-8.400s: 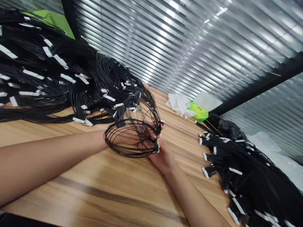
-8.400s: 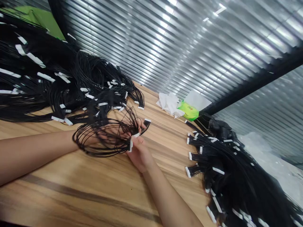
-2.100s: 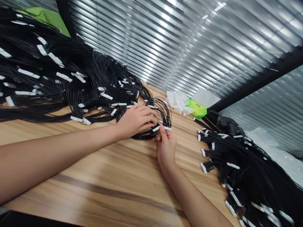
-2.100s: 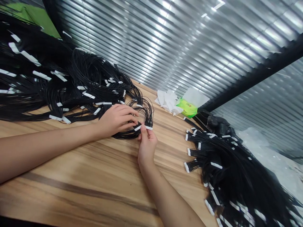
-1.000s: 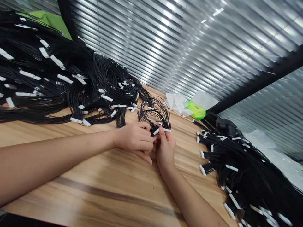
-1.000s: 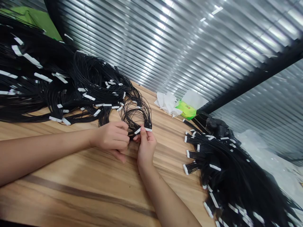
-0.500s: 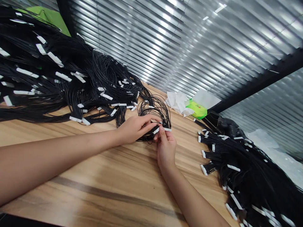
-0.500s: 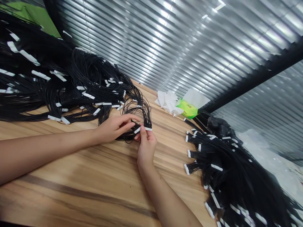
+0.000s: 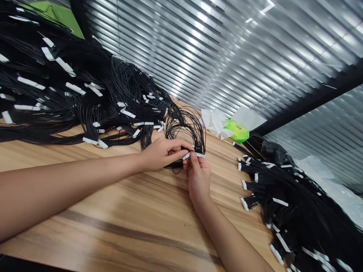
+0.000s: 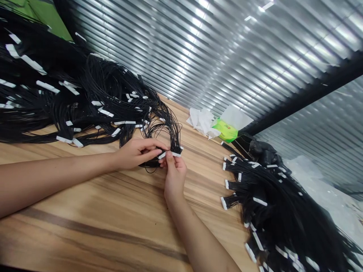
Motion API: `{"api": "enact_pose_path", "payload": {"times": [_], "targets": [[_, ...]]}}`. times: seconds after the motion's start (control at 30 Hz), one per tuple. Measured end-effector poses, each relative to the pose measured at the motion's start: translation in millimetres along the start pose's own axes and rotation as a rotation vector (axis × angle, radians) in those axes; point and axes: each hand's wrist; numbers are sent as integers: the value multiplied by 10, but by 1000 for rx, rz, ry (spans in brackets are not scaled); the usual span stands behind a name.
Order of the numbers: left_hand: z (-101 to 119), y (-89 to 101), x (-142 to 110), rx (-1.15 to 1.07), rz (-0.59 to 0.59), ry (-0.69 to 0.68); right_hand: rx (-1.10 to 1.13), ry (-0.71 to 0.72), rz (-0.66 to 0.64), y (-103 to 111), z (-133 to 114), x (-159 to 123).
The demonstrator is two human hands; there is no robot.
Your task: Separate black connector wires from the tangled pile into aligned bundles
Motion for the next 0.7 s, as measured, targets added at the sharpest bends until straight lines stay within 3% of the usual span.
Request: {"api": "enact_pose_path", "payload": {"times": [0.17, 0.53, 0.7], "targets": [[22, 9, -10, -26, 58, -98, 44, -8, -42, -32, -17, -31], [42, 15, -3, 60, 115, -145, 77, -35, -23, -56, -35, -27], [-6, 56, 29, 371, 253, -280, 68, -30, 12, -46, -26, -17]]}}
Point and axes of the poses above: each hand's wrist, its own x-axis towards the middle knuckle, its own y-axis out of the back of the hand, z = x × y, and after that the axes turned 7 degrees about x, right-handed
